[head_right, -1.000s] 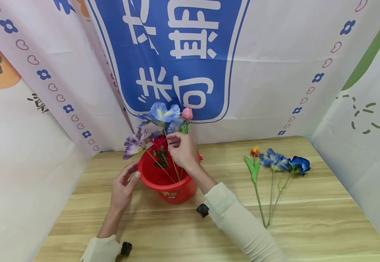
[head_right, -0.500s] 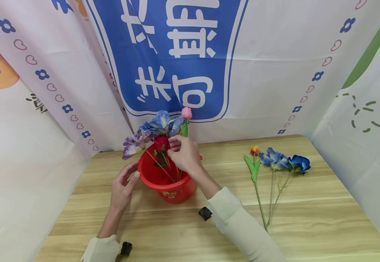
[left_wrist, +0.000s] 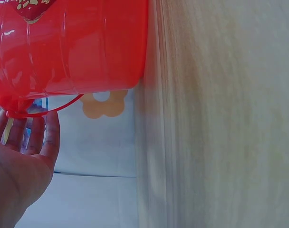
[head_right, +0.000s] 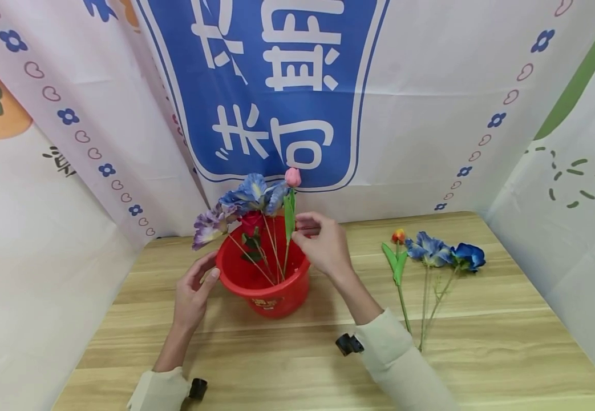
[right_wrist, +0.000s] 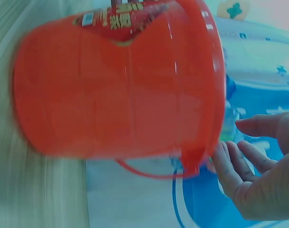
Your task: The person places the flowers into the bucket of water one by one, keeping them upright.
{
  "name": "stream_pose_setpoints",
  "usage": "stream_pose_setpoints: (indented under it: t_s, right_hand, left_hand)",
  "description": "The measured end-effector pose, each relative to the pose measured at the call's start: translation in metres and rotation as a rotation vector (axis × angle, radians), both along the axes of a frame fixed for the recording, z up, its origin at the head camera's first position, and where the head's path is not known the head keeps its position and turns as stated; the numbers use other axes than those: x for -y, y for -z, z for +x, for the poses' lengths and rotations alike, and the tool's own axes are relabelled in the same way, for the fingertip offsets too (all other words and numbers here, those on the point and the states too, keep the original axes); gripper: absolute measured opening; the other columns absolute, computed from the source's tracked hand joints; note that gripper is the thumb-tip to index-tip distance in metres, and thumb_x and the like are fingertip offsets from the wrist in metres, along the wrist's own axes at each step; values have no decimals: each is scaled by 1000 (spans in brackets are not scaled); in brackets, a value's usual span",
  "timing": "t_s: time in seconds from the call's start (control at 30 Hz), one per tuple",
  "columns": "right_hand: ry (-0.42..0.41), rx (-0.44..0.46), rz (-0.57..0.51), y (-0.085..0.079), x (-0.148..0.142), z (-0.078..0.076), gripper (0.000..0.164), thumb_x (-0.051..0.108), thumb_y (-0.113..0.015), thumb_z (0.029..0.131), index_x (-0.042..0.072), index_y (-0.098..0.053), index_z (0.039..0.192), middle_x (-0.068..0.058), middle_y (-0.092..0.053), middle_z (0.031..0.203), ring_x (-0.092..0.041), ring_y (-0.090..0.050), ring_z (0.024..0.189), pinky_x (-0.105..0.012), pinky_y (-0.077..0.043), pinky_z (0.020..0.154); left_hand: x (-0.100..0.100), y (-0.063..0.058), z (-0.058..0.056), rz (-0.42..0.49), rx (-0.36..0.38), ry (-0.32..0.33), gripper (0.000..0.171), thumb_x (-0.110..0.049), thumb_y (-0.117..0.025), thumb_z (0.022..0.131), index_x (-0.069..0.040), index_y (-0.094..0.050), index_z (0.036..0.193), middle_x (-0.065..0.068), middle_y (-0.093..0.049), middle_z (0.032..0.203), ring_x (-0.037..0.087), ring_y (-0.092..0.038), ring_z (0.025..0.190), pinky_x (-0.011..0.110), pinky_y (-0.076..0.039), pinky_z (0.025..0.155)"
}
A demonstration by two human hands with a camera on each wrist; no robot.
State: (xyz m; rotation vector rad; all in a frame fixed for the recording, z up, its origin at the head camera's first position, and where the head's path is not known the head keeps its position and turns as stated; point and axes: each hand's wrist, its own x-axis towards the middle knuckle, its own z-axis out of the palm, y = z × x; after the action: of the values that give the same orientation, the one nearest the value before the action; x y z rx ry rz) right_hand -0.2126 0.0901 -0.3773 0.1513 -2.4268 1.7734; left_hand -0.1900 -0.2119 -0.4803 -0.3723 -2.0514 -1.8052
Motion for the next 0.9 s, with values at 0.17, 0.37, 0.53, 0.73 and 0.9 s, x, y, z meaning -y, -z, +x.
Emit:
stream_pose_setpoints:
  t_s: [0.17,0.37,0.53,0.73,0.9]
  right_hand:
    - [37,20,-26,5,-25,2,35,10,-76,97,6,-74,132,-17,-76,126,-32,-73,115,-32,-66,90]
    - [53,44,-128,21,-58,3,38,4,-76,96,-3,-70,133,-24,-72,125,-16,-75,101,-22,-66,81]
    - [75,76,-182,32,-86,9,43,4,-75,98,-7,-65,138,-13,-73,119,1,-72,93,-22,-65,83]
    - [90,106,-181,48,-116,17,49,7,-72,102,-8,-57,146,12,-70,108,2,-72,96,-22,-65,86]
    - [131,108,-156,59,-142,24,50,9,-72,103,-8,-56,147,21,-70,104,0,-73,98,-22,-65,86]
  left_hand:
    - [0,0,0,-2,-2,-2,41,4,-66,101,5,-64,142,24,-65,142,5,-67,126,17,-61,95]
    - [0,2,-1,3,-15,2,41,5,-66,101,6,-63,142,26,-65,140,5,-67,126,17,-60,95]
    - [-1,2,-2,4,-18,3,41,6,-65,101,6,-63,142,26,-65,140,5,-67,126,17,-60,95]
    - [-1,1,-1,14,-11,4,41,6,-65,101,7,-63,142,26,-65,141,5,-67,126,18,-61,96]
    - [-1,0,0,15,-15,8,41,6,-65,101,7,-63,142,27,-64,141,4,-67,125,18,-61,96]
